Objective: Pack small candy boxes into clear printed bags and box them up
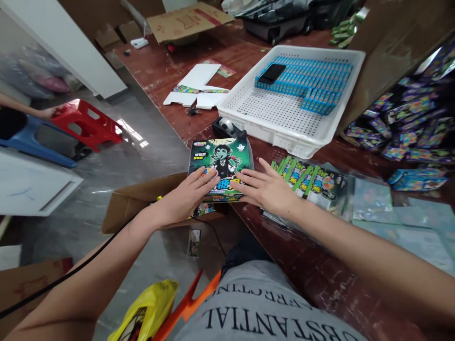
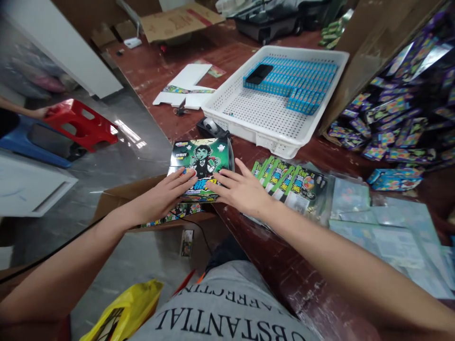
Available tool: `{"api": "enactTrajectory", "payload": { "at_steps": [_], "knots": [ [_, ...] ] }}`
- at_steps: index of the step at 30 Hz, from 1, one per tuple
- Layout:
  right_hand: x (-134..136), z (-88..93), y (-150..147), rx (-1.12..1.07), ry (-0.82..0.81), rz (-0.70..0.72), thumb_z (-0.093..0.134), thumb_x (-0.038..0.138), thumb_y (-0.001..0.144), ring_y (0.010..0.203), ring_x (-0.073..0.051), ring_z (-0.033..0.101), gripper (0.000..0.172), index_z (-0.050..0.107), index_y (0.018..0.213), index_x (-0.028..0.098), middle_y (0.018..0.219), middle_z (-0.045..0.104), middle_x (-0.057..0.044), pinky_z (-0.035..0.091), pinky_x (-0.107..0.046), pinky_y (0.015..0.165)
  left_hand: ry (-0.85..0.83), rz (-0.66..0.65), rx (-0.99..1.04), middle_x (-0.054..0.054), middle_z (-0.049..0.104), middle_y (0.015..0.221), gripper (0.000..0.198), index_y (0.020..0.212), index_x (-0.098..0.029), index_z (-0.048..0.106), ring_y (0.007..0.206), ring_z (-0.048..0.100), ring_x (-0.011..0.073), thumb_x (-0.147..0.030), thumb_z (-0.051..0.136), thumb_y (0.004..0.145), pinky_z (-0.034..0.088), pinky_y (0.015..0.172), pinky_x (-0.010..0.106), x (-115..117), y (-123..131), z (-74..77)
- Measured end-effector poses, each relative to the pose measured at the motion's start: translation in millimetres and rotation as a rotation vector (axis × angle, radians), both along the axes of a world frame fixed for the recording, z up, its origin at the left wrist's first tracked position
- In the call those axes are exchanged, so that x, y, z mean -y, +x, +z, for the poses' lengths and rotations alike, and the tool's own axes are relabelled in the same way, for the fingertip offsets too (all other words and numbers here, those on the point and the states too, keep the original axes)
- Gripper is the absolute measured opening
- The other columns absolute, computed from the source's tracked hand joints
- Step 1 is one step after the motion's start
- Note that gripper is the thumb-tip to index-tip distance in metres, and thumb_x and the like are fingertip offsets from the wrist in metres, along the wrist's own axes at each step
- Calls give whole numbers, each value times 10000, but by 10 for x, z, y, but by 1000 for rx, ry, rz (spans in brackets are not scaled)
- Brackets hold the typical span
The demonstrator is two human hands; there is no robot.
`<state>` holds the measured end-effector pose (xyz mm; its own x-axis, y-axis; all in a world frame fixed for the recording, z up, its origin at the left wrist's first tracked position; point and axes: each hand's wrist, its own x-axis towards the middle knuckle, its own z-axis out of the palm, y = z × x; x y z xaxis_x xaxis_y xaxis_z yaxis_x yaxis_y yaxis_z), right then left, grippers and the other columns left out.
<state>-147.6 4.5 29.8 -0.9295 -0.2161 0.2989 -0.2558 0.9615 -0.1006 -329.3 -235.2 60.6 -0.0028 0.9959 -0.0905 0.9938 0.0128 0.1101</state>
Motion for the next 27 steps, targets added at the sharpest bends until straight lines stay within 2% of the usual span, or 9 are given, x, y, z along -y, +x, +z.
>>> {"api": "enactTrajectory", "payload": {
  "at_steps": [3,6,10,14,18,22,24,27],
  "knots": [
    [-34,-56,32,8,5,22,599,410,1001,1401,-268,516,483,522,1469,319,1486,584,-38,233,-576,1238,34,-11,1,94,202,1706,856,1643,-248,24,1591,64,271,-15,424,922,217,1278,519,9,-24,-53],
    [-87,34,26,113,27,85,610,313,996,1441,-286,466,527,478,1505,285,1551,509,-60,250,-584,1232,51,-6,-10,108,187,1707,855,1643,-238,11,1590,59,276,-19,427,929,224,1276,522,19,-22,-57],
    [-110,147,3,173,-18,101,564,236,1002,1444,-283,462,528,461,1516,294,1551,508,-59,213,-615,1236,44,-24,-5,94,233,1697,770,1641,-247,22,1590,89,246,-61,380,986,260,1268,499,14,-33,-2],
    [-64,66,44,151,-61,54,581,184,982,1445,-284,460,582,437,1521,347,1546,516,-54,85,-694,1225,43,-17,-25,109,225,1698,773,1641,-211,71,1590,88,265,-61,416,965,246,1272,507,8,-20,-28],
    [-28,-44,103,100,-66,13,550,170,1006,1482,-275,404,557,432,1516,362,1580,470,-51,53,-730,1205,59,64,-118,141,233,1691,734,1632,-167,163,1586,84,322,-170,499,980,230,1268,538,8,105,-134],
    [-135,-20,75,163,-140,59,585,190,996,1511,-269,352,560,451,1507,375,1614,425,-43,212,-678,1208,80,185,-177,156,232,1689,887,1615,-142,228,1571,114,395,-420,684,907,213,1255,582,-12,275,-214],
    [-238,15,41,217,-197,120,617,150,964,1533,-256,303,634,432,1517,399,1641,377,-22,292,-626,1201,93,223,-199,141,258,1684,867,1604,-158,272,1565,151,401,-426,698,897,208,1254,574,-31,338,-241],
    [-358,48,5,251,-237,173,615,110,946,1527,-250,317,662,447,1500,432,1641,377,4,312,-619,1193,103,250,-228,105,290,1678,731,1583,-201,334,1555,206,389,-355,647,941,227,1249,546,-62,394,-267]
  ]
}}
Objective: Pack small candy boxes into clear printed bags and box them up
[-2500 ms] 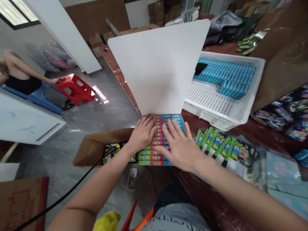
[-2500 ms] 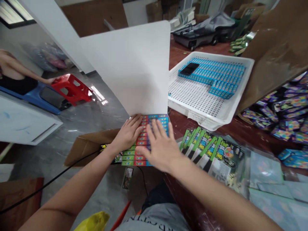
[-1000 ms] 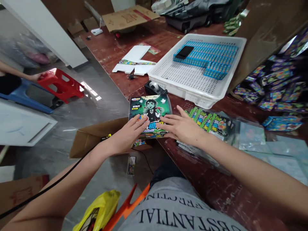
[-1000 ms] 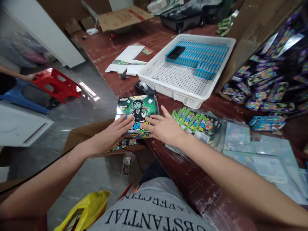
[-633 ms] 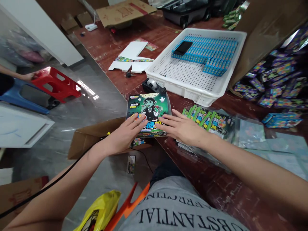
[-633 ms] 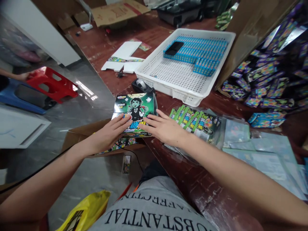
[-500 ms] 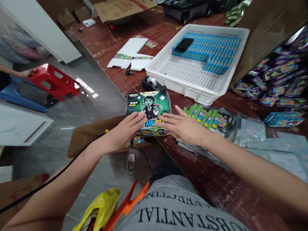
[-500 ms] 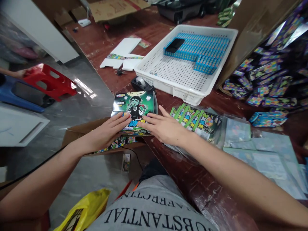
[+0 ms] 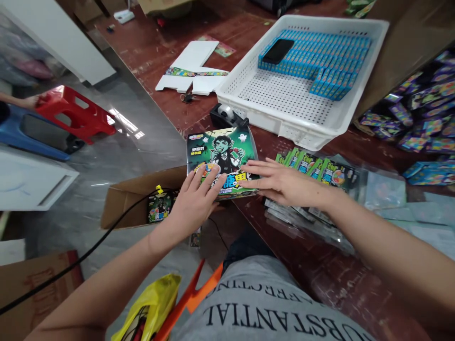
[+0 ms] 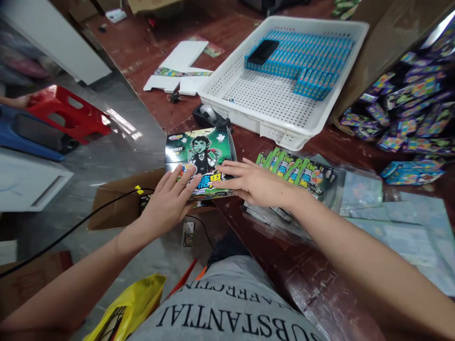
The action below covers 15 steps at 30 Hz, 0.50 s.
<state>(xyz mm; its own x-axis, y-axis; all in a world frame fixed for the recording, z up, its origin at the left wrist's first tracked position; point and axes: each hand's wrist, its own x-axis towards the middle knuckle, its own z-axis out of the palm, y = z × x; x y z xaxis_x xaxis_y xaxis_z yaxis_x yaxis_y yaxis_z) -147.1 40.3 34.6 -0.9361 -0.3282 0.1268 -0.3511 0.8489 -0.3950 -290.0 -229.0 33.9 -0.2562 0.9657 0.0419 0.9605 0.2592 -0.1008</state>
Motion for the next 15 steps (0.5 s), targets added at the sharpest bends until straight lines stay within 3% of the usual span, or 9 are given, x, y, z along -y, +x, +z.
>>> {"api": "enactTrajectory", "payload": {
  "at_steps": [3,7,12,15],
  "knots": [
    [-16,-10,18,-23,10,-16,588,76,945,1519,-248,333,665,459,1489,437,1629,396,-2,271,-651,1195,17,20,-15,87,310,1673,641,1576,-231,347,1547,241,377,-278,579,980,253,1237,533,-21,37,-6],
    [22,-86,78,-29,30,-55,569,48,951,1557,-230,230,736,371,1531,456,1667,314,0,207,-661,1214,24,48,39,104,279,1682,743,1604,-248,267,1552,211,397,-305,625,956,216,1238,589,-41,80,8],
    [8,-157,88,3,11,-23,627,237,979,1574,-259,162,671,345,1556,435,1699,221,0,214,-632,1231,5,80,72,118,222,1695,867,1636,-283,139,1562,155,415,-315,653,938,155,1234,661,-78,134,-37],
    [48,-90,103,-29,21,-29,630,307,983,1572,-276,173,631,373,1543,441,1701,214,-1,189,-641,1236,43,128,5,138,193,1696,861,1643,-276,115,1560,160,409,-252,626,950,208,1225,648,-54,196,-65]
  ]
}}
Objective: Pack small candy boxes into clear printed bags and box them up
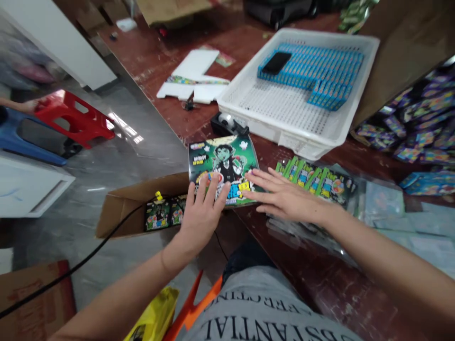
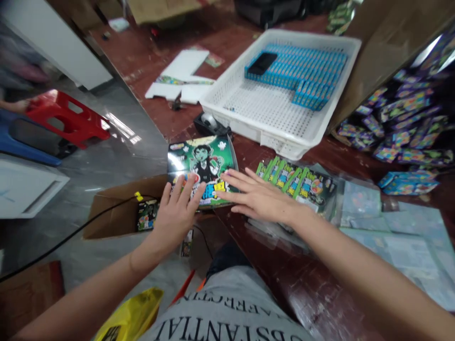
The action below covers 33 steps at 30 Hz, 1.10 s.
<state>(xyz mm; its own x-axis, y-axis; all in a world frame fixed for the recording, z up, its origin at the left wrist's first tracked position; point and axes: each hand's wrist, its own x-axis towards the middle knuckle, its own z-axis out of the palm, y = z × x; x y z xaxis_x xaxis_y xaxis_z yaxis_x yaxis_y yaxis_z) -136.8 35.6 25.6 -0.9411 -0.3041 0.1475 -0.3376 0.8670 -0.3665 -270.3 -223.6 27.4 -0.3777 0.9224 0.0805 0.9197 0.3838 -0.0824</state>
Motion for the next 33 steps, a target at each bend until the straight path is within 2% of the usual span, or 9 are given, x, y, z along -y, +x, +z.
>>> {"api": "enactTrajectory", "payload": {
  "at_steps": [4,8,10,15,21,24,27,29,33],
  "knots": [
    [20,53,-99,-120,-170,-149,547,380,1017,1561,-285,218,573,363,1559,421,1718,153,-14,258,-591,1238,-26,102,-98,137,258,1675,712,1624,-290,237,1526,298,380,-140,503,981,421,1107,553,46,50,5],
    [-185,-140,-640,-316,-464,-582,445,316,1037,1456,-249,438,498,415,1533,288,1575,457,-108,412,-494,1175,-40,270,-175,141,342,1646,691,1583,-352,342,1469,396,406,-98,487,957,491,955,564,-41,57,77],
    [-314,-298,-1022,-304,-465,-671,507,283,983,1377,-277,525,512,458,1489,212,1457,567,-155,436,-505,1148,-38,299,-167,143,328,1654,715,1574,-369,357,1437,429,412,-101,523,932,485,952,571,-124,62,140],
    [-424,-564,-1676,-225,-433,-750,691,275,818,1305,-347,562,694,440,1452,144,1397,587,-206,474,-548,1075,-7,341,-141,185,358,1628,741,1558,-348,400,1277,527,411,-157,611,874,488,916,558,-279,15,249],
    [-318,-509,-1464,-186,-464,-870,667,330,809,1220,-329,567,515,537,1296,223,1283,611,-139,506,-514,990,23,436,-126,214,345,1623,730,1561,-265,408,1140,556,400,-270,654,873,496,877,549,-363,-103,243],
    [-348,-440,-1339,-118,-551,-906,713,413,748,1216,-354,541,468,621,1172,239,1224,615,-128,503,-523,953,27,445,-116,193,337,1637,714,1566,-231,398,1184,534,420,-280,617,889,483,904,579,-428,-138,210],
    [-435,-379,-1434,-11,-725,-905,694,563,748,1038,-301,621,368,697,914,234,994,686,-72,516,-444,877,54,381,-103,139,319,1660,718,1585,-225,351,1338,450,434,-246,566,900,429,999,625,-501,-169,173],
    [-477,-341,-1548,54,-869,-907,631,612,784,850,-242,648,403,697,788,214,824,698,-44,518,-374,771,71,333,-96,122,333,1657,749,1605,-221,295,1433,369,433,-229,550,901,362,1074,662,-532,-188,154],
    [-469,-235,-1572,74,-1115,-896,648,603,758,757,-185,633,417,723,841,201,831,734,-28,489,-312,698,73,314,-80,132,333,1654,759,1617,-197,247,1473,324,446,-224,527,912,298,1099,721,-546,-207,137]
  ]
}}
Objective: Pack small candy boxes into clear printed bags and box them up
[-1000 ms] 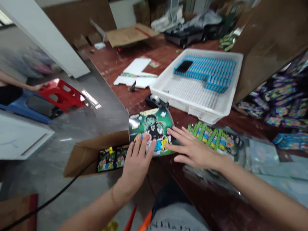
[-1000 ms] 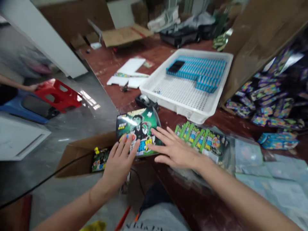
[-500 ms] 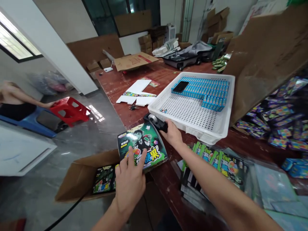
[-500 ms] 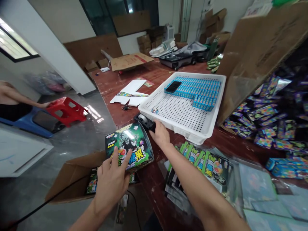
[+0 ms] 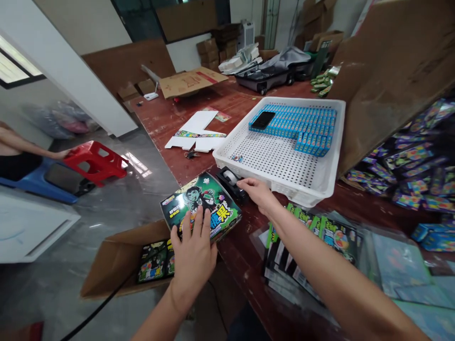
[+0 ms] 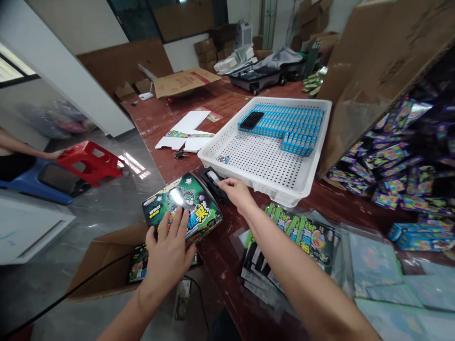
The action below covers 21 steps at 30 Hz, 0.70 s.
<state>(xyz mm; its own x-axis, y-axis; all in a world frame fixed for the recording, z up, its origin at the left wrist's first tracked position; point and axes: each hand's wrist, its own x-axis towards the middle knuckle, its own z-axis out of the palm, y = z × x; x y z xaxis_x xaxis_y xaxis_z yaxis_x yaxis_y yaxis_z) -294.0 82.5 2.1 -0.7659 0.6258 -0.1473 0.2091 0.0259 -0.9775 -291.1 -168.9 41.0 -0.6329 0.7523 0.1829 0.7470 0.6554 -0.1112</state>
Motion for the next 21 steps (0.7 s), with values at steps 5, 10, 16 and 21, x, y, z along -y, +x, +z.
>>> {"api": "enactTrajectory", "payload": {
  "at_steps": [5,10,16,21],
  "knots": [
    [49,120,332,-32,-155,-20,712,597,716,819,-177,645,408,733,891,229,956,755,-29,507,-296,690,53,2,14,152,344,1645,782,1630,-214,200,1455,351,462,-208,518,915,327,1061,729,-24,13,-14],
    [72,58,518,22,-218,-50,751,471,657,822,-178,669,277,689,761,222,849,736,-16,562,-309,711,123,7,24,171,356,1636,811,1639,-217,151,1439,369,478,-221,519,917,323,1042,748,-87,22,-49],
    [52,-130,509,81,-38,-122,709,388,665,618,-164,590,183,660,657,212,618,640,6,528,-329,666,103,29,35,175,319,1653,754,1612,-190,252,1461,339,473,-206,518,906,320,1055,732,-111,40,-50],
    [138,-98,708,104,163,-183,685,363,722,790,-231,631,159,701,693,208,767,700,-45,510,-389,799,34,-32,88,138,404,1619,624,1559,-248,373,1458,381,394,-203,495,949,271,1119,688,-56,61,-17]
  ]
}}
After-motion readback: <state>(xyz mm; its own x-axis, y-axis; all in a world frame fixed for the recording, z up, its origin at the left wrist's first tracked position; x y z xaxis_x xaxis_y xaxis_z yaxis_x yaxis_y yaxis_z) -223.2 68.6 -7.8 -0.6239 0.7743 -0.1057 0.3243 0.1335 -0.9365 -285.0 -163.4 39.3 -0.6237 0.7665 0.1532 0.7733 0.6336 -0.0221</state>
